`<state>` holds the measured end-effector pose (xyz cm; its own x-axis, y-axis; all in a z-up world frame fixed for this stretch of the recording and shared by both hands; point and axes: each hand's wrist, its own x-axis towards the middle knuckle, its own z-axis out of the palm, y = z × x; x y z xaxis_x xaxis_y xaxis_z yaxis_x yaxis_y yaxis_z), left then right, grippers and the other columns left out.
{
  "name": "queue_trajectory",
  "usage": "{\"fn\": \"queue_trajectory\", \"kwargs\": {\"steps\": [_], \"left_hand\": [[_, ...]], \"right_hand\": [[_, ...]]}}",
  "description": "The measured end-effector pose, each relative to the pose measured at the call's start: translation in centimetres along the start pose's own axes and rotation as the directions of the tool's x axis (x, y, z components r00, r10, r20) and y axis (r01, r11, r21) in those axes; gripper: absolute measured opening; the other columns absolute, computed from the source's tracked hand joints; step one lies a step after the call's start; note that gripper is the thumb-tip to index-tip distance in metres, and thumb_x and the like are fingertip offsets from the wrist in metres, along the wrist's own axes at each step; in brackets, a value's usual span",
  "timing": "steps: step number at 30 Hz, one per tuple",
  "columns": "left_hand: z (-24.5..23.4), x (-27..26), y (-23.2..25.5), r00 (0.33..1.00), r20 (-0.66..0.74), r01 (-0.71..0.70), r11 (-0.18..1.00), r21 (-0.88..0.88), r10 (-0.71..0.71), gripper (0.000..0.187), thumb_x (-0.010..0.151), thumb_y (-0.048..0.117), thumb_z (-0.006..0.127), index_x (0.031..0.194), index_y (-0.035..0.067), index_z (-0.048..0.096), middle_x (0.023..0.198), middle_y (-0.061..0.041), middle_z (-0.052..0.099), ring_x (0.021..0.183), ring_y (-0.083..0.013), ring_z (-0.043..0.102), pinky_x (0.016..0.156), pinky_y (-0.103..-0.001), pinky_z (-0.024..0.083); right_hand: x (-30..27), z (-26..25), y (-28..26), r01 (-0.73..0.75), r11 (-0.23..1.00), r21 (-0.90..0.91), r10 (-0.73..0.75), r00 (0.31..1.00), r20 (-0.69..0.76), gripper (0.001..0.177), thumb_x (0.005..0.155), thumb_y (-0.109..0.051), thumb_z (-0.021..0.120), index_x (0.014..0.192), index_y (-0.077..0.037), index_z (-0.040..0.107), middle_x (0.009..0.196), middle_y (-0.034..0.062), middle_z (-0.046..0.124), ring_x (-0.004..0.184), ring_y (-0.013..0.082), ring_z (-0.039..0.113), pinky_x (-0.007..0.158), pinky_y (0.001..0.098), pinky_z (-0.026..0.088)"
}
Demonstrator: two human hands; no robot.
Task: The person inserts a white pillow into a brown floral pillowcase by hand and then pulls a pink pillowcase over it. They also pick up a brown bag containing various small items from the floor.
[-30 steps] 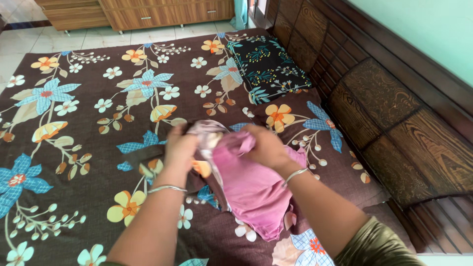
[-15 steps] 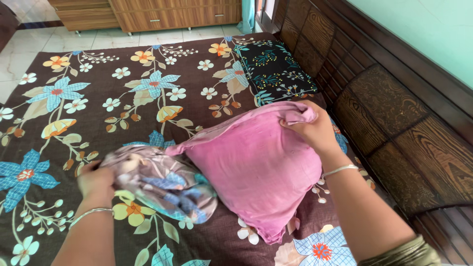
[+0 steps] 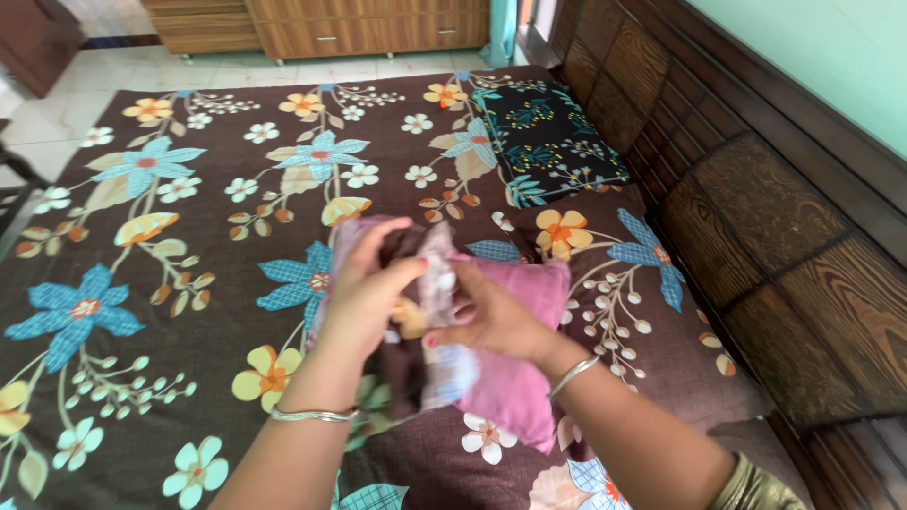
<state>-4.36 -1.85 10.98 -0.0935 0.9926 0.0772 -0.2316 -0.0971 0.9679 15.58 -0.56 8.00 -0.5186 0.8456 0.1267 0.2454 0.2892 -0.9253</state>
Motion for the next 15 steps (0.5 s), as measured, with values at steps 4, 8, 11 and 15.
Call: {"fn": "queue_trajectory", "kwargs": {"steps": [4,8,11,15], "left_hand": [[0.9,-1.4,1.4,0.984,0.058,-0.177,0.975,0.138,0.17,0.042,0.085,-0.003,0.066,0.126,0.004,0.066,0.116,-0.006,0.067,0.102,-0.0103,0.064,0.089,-0.025,0.052],[-0.5,-3.7,0.8,0.978,-0.154,-0.106,0.971,0.213,0.141,0.034,0.091,0.01,0.072,0.124,0.004,0.066,0.106,-0.004,0.071,0.095,-0.0089,0.064,0.084,-0.025,0.053],[-2.4,-6.3,1.0,0.965,-0.238,-0.056,0.972,0.228,0.112,0.035,0.088,0.014,0.077,0.12,0.001,0.069,0.1,-0.002,0.07,0.089,-0.0077,0.062,0.079,-0.026,0.052],[-5.1,-10.5,3.0,0.982,-0.163,-0.033,0.933,0.359,0.097,0.029,0.083,0.016,0.078,0.108,0.002,0.074,0.094,0.002,0.076,0.086,-0.006,0.067,0.079,-0.023,0.055]], "right_hand": [[0.1,1.2,-0.6,0.031,0.993,-0.116,-0.046,0.99,-0.136,0.083,0.078,-0.024,0.087,0.145,-0.006,0.042,0.115,0.0062,0.07,0.104,0.0131,0.071,0.091,0.0287,0.055],[0.4,0.9,0.8,0.261,0.959,0.109,-0.253,0.964,-0.076,0.037,0.094,-0.012,0.07,0.128,-0.002,0.062,0.109,0.0055,0.071,0.097,0.0111,0.065,0.086,0.0276,0.053],[0.9,1.3,2.3,0.25,0.938,0.24,-0.231,0.967,-0.103,0.02,0.105,-0.011,0.059,0.12,-0.001,0.069,0.102,0.0025,0.072,0.093,0.0075,0.064,0.085,0.0243,0.054],[3.4,2.3,4.2,0.165,0.869,0.467,-0.091,0.98,-0.178,0.02,0.111,-0.013,0.057,0.116,0.0,0.07,0.088,0.0085,0.067,0.07,0.0148,0.058,0.065,0.0292,0.046]]}}
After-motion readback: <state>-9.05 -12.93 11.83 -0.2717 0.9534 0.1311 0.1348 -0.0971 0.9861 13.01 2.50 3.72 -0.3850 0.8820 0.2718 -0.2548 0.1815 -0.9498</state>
